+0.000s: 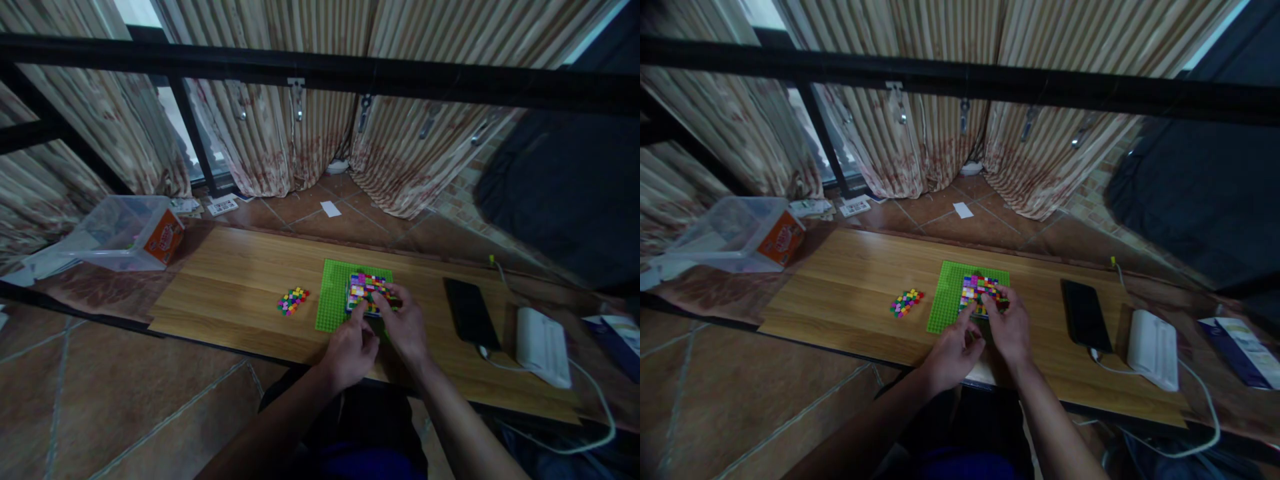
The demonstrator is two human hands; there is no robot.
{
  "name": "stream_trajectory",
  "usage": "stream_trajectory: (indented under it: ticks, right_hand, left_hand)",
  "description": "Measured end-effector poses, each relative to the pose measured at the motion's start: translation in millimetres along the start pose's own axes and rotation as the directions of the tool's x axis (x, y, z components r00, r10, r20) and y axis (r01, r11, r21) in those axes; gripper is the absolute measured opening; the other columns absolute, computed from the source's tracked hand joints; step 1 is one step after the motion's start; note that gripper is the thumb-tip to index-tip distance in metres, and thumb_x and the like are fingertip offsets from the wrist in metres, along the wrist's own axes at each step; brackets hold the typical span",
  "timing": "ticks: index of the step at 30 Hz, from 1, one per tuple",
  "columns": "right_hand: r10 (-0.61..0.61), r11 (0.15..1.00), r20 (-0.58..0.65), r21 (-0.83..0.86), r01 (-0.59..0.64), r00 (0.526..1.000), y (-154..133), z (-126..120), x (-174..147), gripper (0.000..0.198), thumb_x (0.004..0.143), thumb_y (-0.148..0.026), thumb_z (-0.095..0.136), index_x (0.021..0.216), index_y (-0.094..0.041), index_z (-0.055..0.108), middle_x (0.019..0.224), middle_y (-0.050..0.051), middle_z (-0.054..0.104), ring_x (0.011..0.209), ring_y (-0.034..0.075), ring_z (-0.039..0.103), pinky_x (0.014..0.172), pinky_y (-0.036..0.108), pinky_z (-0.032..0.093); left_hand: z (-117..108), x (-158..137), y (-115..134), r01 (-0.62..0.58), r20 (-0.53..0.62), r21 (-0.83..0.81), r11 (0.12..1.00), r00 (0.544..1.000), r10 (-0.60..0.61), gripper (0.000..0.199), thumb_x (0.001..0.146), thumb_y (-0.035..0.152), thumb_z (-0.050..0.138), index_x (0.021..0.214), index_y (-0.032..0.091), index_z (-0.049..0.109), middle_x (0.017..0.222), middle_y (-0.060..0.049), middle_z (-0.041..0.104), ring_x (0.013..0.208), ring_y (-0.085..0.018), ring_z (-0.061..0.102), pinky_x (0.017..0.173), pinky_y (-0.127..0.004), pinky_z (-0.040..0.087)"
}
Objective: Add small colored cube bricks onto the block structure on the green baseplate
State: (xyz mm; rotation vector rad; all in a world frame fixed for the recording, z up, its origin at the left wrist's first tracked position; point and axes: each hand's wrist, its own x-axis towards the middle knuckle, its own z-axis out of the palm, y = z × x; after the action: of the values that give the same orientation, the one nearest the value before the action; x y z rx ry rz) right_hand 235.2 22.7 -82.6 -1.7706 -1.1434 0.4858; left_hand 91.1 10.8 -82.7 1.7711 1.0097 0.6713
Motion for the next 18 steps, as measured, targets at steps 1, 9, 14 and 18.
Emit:
stream_trajectory:
  ticks: [1, 9, 14, 18]
  right_hand:
    - [0.002, 1.000, -0.009, 0.018, -0.002, 1.000, 0.3, -1.3, -0.5, 0.049, 0.078, -0.054, 0.061, 0.112, -0.018, 0.062, 0.103, 0.011, 0.069, 0.085, 0.023, 0.065, 0.075, 0.038, 0.051]
    - [-0.022, 0.997, -0.202, 0.062, 0.035, 0.979, -6.4, -12.2, -25.9, 0.039, 0.085, -0.046, 0.056, 0.108, -0.016, 0.064, 0.096, 0.010, 0.069, 0.081, 0.021, 0.065, 0.074, 0.035, 0.050]
    - [-0.196, 0.980, -0.023, 0.027, 0.196, 0.980, -21.2, 8.0, -59.3, 0.023, 0.089, -0.037, 0.054, 0.098, -0.021, 0.068, 0.098, 0.007, 0.068, 0.088, 0.020, 0.064, 0.080, 0.034, 0.050]
    - [-0.297, 0.952, 0.226, 0.000, 0.305, 0.928, -35.1, 39.8, -71.3, 0.021, 0.091, -0.028, 0.049, 0.098, -0.022, 0.067, 0.097, 0.006, 0.068, 0.087, 0.019, 0.064, 0.079, 0.033, 0.051]
  left_hand:
    - [-3.2, -3.1, -1.0, 0.002, -0.006, -0.012, 1.000, 1.000, -0.002, 0.068, 0.081, 0.019, 0.052, 0.145, 0.019, 0.030, 0.092, -0.002, 0.068, 0.065, -0.013, 0.059, 0.063, -0.026, 0.048]
    - [-52.7, -34.6, -23.0, 0.076, -0.135, -0.060, 0.995, 0.987, -0.083, 0.051, 0.085, 0.020, 0.051, 0.135, 0.017, 0.046, 0.088, -0.002, 0.067, 0.069, -0.012, 0.060, 0.067, -0.024, 0.048]
    - [-83.2, -50.7, -40.3, 0.099, -0.276, -0.036, 0.994, 0.955, -0.105, 0.043, 0.084, 0.019, 0.053, 0.127, 0.016, 0.054, 0.082, -0.001, 0.067, 0.072, -0.013, 0.062, 0.071, -0.024, 0.049]
    - [-97.5, -55.9, -49.7, 0.127, -0.368, 0.038, 0.991, 0.924, -0.104, 0.037, 0.084, 0.019, 0.052, 0.120, 0.018, 0.058, 0.080, 0.000, 0.066, 0.067, -0.013, 0.061, 0.067, -0.023, 0.049]
